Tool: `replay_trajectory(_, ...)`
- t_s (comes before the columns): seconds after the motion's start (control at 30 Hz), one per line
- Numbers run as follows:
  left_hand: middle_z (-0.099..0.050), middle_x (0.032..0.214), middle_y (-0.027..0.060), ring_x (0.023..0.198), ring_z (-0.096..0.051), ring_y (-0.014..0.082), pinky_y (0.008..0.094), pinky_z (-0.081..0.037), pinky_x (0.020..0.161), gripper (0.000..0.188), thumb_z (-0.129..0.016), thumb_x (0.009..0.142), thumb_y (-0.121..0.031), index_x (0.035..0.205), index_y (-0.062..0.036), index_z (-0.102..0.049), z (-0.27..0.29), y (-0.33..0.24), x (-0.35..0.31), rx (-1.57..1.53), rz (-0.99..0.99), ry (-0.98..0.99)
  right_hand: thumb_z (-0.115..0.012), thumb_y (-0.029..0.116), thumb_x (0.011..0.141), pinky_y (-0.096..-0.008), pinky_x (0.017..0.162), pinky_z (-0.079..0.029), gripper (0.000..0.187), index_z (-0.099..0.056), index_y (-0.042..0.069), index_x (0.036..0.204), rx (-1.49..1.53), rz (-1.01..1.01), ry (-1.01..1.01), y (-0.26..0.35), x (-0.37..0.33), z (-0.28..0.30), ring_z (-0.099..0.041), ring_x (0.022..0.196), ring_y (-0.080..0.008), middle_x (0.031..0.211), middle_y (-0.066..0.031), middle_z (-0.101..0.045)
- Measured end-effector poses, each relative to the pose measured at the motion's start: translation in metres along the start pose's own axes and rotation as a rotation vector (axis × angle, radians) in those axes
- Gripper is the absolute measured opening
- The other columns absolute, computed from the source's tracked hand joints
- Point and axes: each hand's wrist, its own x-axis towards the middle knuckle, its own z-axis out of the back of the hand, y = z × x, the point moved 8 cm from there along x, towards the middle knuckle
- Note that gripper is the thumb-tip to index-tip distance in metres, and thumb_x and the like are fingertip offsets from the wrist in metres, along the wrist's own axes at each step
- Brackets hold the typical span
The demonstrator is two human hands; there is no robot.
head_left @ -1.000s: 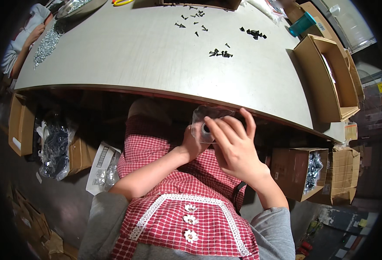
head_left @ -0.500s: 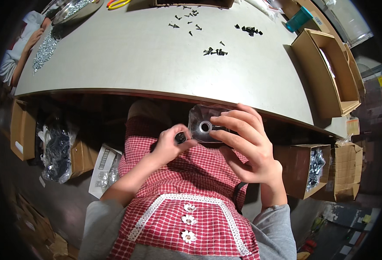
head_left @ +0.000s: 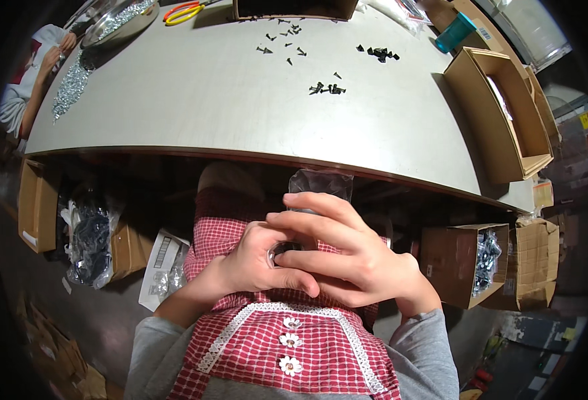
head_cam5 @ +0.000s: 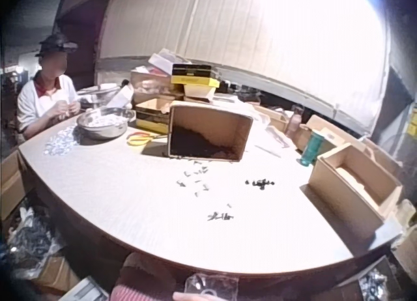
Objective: The person sorts small black parts by hand, placing them into a plastic bag.
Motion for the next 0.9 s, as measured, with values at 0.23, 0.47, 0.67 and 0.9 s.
replay_trajectory(0.23, -0.072, 0.098, 0.0096, 0.089, -0.072, 0.0190, 0.0311, -0.058, 0.076, 0.054, -0.095, 0.078, -0.037, 0.105, 0.0016, -0.069, 0.002, -0.010, 0.010, -0.039, 0.002, -0.134, -0.076, 0.013, 0.081, -0.0584, 0.115, -0.038, 0.040, -0.072, 0.003, 0.120, 0.037, -0.007, -0.103, -0.003, 0.000, 0.008, -0.044, 0.145, -0.0429, 0.153, -0.0239, -0.051)
replay_trajectory(0.47, -0.076, 0.095, 0.0119, 0.087, -0.076, 0.0218, 0.0335, -0.060, 0.074, 0.057, -0.094, 0.079, -0.038, 0.108, 0.0051, -0.070, 0.002, -0.012, 0.015, 0.116, -0.006, -0.094, -0.073, 0.022, 0.084, -0.0637, 0.115, -0.036, 0.029, -0.070, 0.002, 0.105, -0.066, 0.009, -0.060, -0.003, 0.004, 0.010, -0.045, 0.143, -0.0460, 0.147, -0.0244, -0.054)
replay_trajectory(0.67, -0.069, 0.121, 0.0234, 0.114, -0.070, 0.0327, 0.0411, -0.058, 0.092, 0.061, -0.090, 0.083, -0.041, 0.114, 0.0066, -0.069, 0.013, -0.035, 0.027, 0.347, -0.130, -0.208, -0.076, 0.012, 0.081, -0.0532, 0.107, -0.049, 0.021, -0.070, -0.001, 0.097, -0.115, 0.025, -0.241, -0.004, -0.003, 0.031, -0.060, 0.127, -0.0401, 0.130, -0.0212, -0.066)
replay_trajectory(0.9, -0.074, 0.106, 0.0116, 0.126, -0.064, 0.0376, 0.0466, -0.052, 0.103, 0.028, -0.080, 0.082, -0.004, 0.108, -0.0022, -0.071, 0.026, -0.057, 0.036, 0.648, -0.098, -0.274, -0.082, 0.000, 0.083, -0.0363, 0.074, -0.057, 0.021, -0.068, -0.001, 0.099, -0.153, -0.185, -0.408, -0.021, -0.010, 0.041, -0.069, 0.089, -0.0279, 0.100, -0.0151, -0.067)
